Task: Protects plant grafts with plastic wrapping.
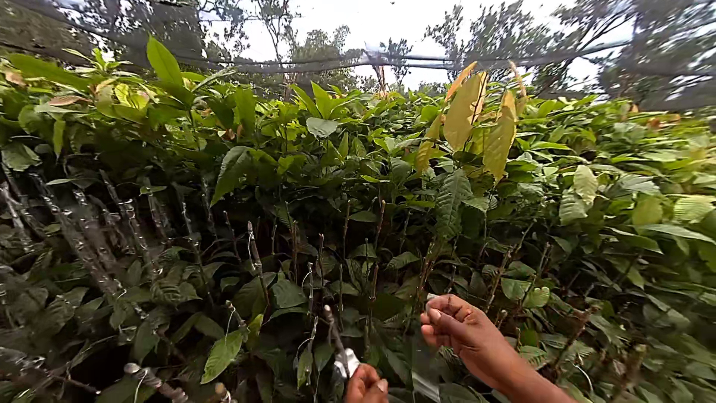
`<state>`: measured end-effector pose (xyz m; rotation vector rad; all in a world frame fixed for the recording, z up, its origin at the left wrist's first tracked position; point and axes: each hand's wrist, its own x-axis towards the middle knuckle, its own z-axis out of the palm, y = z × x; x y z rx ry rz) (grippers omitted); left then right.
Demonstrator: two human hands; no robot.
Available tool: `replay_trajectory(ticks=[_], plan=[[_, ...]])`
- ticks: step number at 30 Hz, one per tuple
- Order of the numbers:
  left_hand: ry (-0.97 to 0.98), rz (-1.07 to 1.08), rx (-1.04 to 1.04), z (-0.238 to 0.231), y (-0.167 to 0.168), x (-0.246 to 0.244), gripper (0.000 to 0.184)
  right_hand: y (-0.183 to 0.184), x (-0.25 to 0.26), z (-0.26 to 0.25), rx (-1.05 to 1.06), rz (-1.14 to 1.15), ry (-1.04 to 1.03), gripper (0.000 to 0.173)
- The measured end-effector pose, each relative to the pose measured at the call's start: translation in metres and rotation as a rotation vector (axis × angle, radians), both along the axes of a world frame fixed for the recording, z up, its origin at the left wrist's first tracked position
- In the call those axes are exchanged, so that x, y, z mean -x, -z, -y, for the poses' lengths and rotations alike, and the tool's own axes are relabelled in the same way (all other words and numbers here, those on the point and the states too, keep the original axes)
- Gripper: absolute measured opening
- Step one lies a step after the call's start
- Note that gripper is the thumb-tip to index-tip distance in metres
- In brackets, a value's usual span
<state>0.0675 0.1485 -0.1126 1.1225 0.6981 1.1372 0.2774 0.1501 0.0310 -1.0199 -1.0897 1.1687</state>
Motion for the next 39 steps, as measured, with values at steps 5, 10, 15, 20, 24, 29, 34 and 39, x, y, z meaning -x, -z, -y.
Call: replay_trajectory(ticks=[5,10,15,20,24,29,34,39], plan=[[-0.473,-0.308,0.031,-0.007,-0.001,-0.002,0.045,0.047,0.002,-0.023,0.172,0.286,-0.237,0.014],[-0.346,-0.625,0.152,-0.035,0.004,-0.027,0.065,0.080,0.013,-0.052,0.280,0.843,-0.311,0.022],[-0.247,-0.857,-0.058,-0.057,0.021,-0.035,0.033,0.094,0.025,-0.067,0.342,0.923,-0.172,0.024],[-0.165,-0.659,-0.086,-0.072,0.040,-0.031,0.027,0.103,0.019,-0.074,0.257,1.052,-0.176,0.025],[-0.092,-0.323,0.192,-0.070,0.038,-0.034,0.032,0.117,0.009,-0.080,0.159,1.145,-0.288,0.026],[-0.018,-0.156,0.240,-0.070,0.043,-0.023,0.027,0.121,0.014,-0.077,0.076,1.179,-0.424,0.022],[-0.025,-0.160,0.101,-0.070,0.053,-0.004,0.014,0.120,0.026,-0.079,0.087,1.218,-0.470,0.022],[-0.079,-0.250,0.007,-0.068,0.060,0.002,0.015,0.114,0.037,-0.079,0.184,1.219,-0.484,0.023]])
